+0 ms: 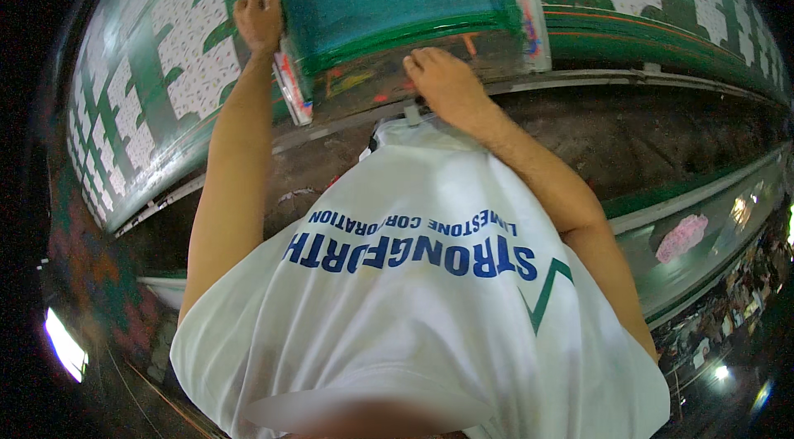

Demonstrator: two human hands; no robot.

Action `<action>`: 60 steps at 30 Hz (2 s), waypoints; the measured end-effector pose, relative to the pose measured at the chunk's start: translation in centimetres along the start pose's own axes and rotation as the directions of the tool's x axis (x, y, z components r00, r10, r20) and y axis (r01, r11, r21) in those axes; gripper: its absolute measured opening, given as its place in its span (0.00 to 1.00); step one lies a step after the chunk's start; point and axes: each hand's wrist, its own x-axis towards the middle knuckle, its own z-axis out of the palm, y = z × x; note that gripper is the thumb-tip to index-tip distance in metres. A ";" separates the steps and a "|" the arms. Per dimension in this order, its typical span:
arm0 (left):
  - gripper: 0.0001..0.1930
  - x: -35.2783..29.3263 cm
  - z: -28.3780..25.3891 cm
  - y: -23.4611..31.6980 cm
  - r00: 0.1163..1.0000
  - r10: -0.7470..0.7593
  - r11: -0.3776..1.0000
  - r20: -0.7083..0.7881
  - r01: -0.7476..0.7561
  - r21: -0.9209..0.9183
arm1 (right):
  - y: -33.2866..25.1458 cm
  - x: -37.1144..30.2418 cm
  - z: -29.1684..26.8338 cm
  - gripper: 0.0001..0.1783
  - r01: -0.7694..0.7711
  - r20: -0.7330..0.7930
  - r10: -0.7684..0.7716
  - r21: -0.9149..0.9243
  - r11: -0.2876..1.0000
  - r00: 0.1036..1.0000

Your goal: The person uses a squeegee to spread green ink evenly across a screen printing frame. They repeatedly pull the squeegee across the screen, then lift and reposition the frame to continue the process.

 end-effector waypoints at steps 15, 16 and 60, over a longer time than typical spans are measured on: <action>0.22 0.6 -1.5 2.3 0.974 -0.179 0.984 0.139 0.174 0.047 | 3.7 -3.8 -0.3 0.28 0.179 -0.104 -0.153 0.333 0.926 0.983; 0.22 0.6 -1.5 2.4 0.969 -0.197 0.980 0.148 0.191 0.055 | 4.4 -4.0 -0.9 0.28 0.073 -0.147 -0.015 0.397 0.915 0.989; 0.21 4.2 6.2 24.0 0.994 -0.033 0.999 0.104 0.029 0.037 | 41.6 -10.9 -16.0 0.23 -0.514 -0.415 0.568 0.244 0.822 0.711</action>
